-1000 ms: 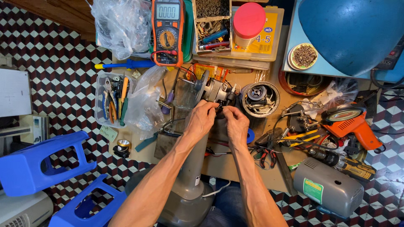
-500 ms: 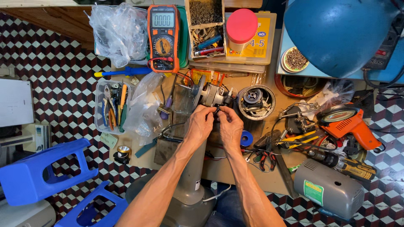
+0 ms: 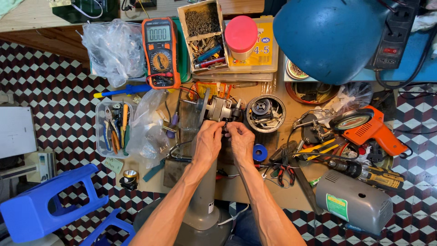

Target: The person disassembles a grey pedestal fan, removes the motor housing, and works on the internal wiring. They use a cordless drill to remove screws and pliers to strip and connect wires.

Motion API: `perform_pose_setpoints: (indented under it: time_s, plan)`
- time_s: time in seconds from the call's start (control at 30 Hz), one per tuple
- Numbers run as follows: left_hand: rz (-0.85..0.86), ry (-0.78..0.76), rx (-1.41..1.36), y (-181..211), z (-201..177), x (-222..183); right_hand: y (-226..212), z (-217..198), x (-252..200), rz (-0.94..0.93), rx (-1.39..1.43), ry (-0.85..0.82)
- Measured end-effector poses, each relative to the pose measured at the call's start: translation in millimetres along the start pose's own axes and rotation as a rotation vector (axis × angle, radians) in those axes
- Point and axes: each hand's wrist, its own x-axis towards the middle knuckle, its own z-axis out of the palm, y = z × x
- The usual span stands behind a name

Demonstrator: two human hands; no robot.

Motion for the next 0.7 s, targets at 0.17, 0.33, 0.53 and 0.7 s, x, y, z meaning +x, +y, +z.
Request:
perform_pose_setpoints:
  time_s: [0.17,0.33,0.53,0.7]
  plan:
    - [0.07,0.175,-0.056,10.6,-15.5,-5.5,4.4,-2.1,-4.4,0.047,0.029,0.039]
    - [0.203,0.4,0.202,-0.5,-27.4,9.9,15.3,-0.5,-24.2,0.061,-0.05,0.075]
    - [-0.183,0.067,-0.086,-17.0,-18.5,31.8,26.2,7.5,-50.2,0.305,-0.125,-0.258]
    - [-0.271,0.02,0.013,-12.1,-21.7,30.2,30.1,21.2,-59.1,0.334,-0.002,-0.373]
